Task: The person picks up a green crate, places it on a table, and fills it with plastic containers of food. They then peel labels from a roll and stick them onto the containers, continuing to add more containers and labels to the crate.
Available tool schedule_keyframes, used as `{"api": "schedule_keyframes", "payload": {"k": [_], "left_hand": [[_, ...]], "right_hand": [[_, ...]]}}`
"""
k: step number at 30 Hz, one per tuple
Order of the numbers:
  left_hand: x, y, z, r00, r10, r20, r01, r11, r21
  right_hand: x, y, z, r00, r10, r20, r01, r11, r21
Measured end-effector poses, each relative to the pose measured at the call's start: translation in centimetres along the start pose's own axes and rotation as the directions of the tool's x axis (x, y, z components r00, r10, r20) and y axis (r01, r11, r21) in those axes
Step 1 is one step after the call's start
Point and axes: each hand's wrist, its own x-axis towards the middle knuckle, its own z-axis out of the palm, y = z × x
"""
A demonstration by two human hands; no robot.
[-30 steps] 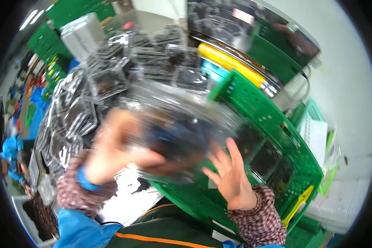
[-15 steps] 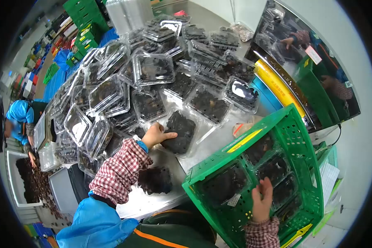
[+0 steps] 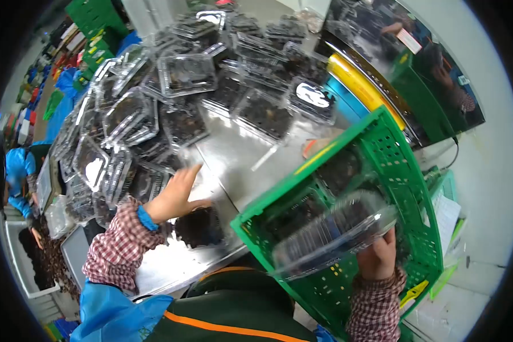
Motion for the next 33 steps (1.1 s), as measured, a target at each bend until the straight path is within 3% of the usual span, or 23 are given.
{"api": "schedule_keyframes", "payload": {"k": [2, 4, 6, 7, 8, 9, 10, 12, 13, 15, 16, 17, 19, 20, 21, 22, 24, 26, 27, 28, 30, 32, 33], "left_hand": [[-2.3, -2.5, 4.3, 0.934, -0.154, 0.323, 0.030, 0.933, 0.358], [-1.8, -4.2, 5.6, 0.933, -0.073, 0.352, -0.066, 0.928, 0.367], [0.2, -3.8, 3.8, 0.831, -0.081, 0.550, 0.105, 0.994, -0.013], [0.4, -3.4, 3.1, 0.830, -0.112, 0.546, 0.198, 0.975, -0.102], [0.7, -2.9, 1.9, 0.828, -0.108, 0.551, 0.190, 0.977, -0.094], [1.1, -2.5, 0.2, 0.895, -0.140, 0.423, 0.221, 0.964, -0.147], [1.4, -2.0, -1.7, 0.940, -0.177, 0.291, 0.242, 0.949, -0.204], [1.5, -1.5, -7.5, 0.949, -0.276, 0.151, 0.306, 0.920, -0.246], [0.7, -1.9, -9.5, 0.965, -0.258, 0.046, 0.247, 0.836, -0.489], [-0.4, 1.2, -12.9, 0.951, -0.258, -0.171, 0.032, 0.631, -0.775], [-0.4, 5.2, -14.0, 0.925, -0.261, -0.277, -0.093, 0.550, -0.830], [-0.3, 9.3, -14.9, 0.955, -0.224, -0.197, -0.055, 0.517, -0.855], [0.0, 15.7, -13.5, 0.978, -0.203, -0.052, 0.056, 0.490, -0.870], [0.4, 16.8, -12.3, 0.980, 0.150, -0.129, -0.185, 0.925, -0.333], [0.2, 18.5, -8.0, 0.926, 0.267, -0.267, -0.378, 0.648, -0.661], [-0.5, 19.6, -7.7, 0.904, 0.377, -0.200, -0.412, 0.649, -0.640], [-1.6, 17.5, -6.5, 0.876, 0.451, -0.172, -0.471, 0.718, -0.512], [-2.7, 9.8, -4.7, 0.836, 0.284, -0.470, -0.289, 0.955, 0.064], [-3.7, 6.2, -4.9, 0.855, 0.041, -0.518, 0.066, 0.980, 0.186], [-4.8, 2.5, -5.3, 0.789, -0.181, -0.587, 0.404, 0.873, 0.273], [-7.9, -4.5, -3.4, 0.717, -0.425, -0.553, 0.678, 0.609, 0.411], [-9.1, -8.7, -2.2, 0.692, -0.623, -0.363, 0.701, 0.700, 0.134], [-9.4, -10.1, -1.9, 0.748, -0.540, -0.386, 0.635, 0.751, 0.181]], "right_hand": [[-3.8, 1.2, -7.4, 0.981, 0.126, -0.148, -0.136, 0.989, -0.058], [-7.3, 3.4, -12.4, 0.966, 0.170, -0.195, -0.195, 0.973, -0.121], [-8.9, 5.4, -14.8, 0.754, 0.344, -0.560, -0.492, 0.860, -0.134], [-8.8, 6.3, -15.8, 0.753, 0.339, -0.564, -0.486, 0.865, -0.129], [-8.7, 7.4, -16.2, 0.664, 0.383, -0.642, -0.520, 0.853, -0.029], [-8.8, 8.2, -16.1, 0.563, 0.432, -0.705, -0.543, 0.836, 0.079], [-9.0, 8.9, -15.8, 0.556, 0.438, -0.706, -0.538, 0.838, 0.096], [-7.9, 9.6, -14.2, 0.608, 0.360, -0.707, -0.589, 0.802, -0.098], [-7.4, 9.2, -12.9, 0.779, 0.120, -0.615, -0.539, 0.629, -0.560], [-6.7, 6.3, -8.1, 0.935, -0.176, -0.308, -0.253, 0.281, -0.926], [-5.8, 4.2, -4.2, 0.974, -0.117, -0.195, -0.097, 0.563, -0.820], [-4.7, 2.7, -0.7, 0.994, -0.088, -0.057, 0.035, 0.792, -0.609], [-2.6, 1.8, 4.3, 0.949, -0.185, 0.255, 0.240, 0.950, -0.202], [-1.6, 1.6, 6.7, 0.894, -0.259, 0.366, 0.272, 0.962, 0.016], [-1.5, 1.4, 5.8, 0.965, -0.059, 0.255, 0.070, 0.997, -0.033], [-1.8, 0.8, 4.3, 0.988, 0.047, 0.145, -0.039, 0.998, -0.056], [-3.9, 0.5, -0.4, 0.997, 0.083, -0.004, -0.083, 0.992, -0.099], [-7.2, 0.7, -6.7, 0.972, 0.156, -0.174, -0.182, 0.971, -0.151], [-9.0, 1.1, -10.1, 0.939, 0.210, -0.271, -0.261, 0.951, -0.168], [-10.7, 2.0, -13.2, 0.888, 0.265, -0.375, -0.346, 0.923, -0.166], [-13.1, 4.7, -18.5, 0.744, 0.366, -0.558, -0.514, 0.848, -0.129], [-14.8, 7.6, -22.6, 0.598, 0.415, -0.686, -0.642, 0.760, -0.099], [-15.3, 8.6, -24.4, 0.537, 0.399, -0.743, -0.710, 0.689, -0.144]]}}
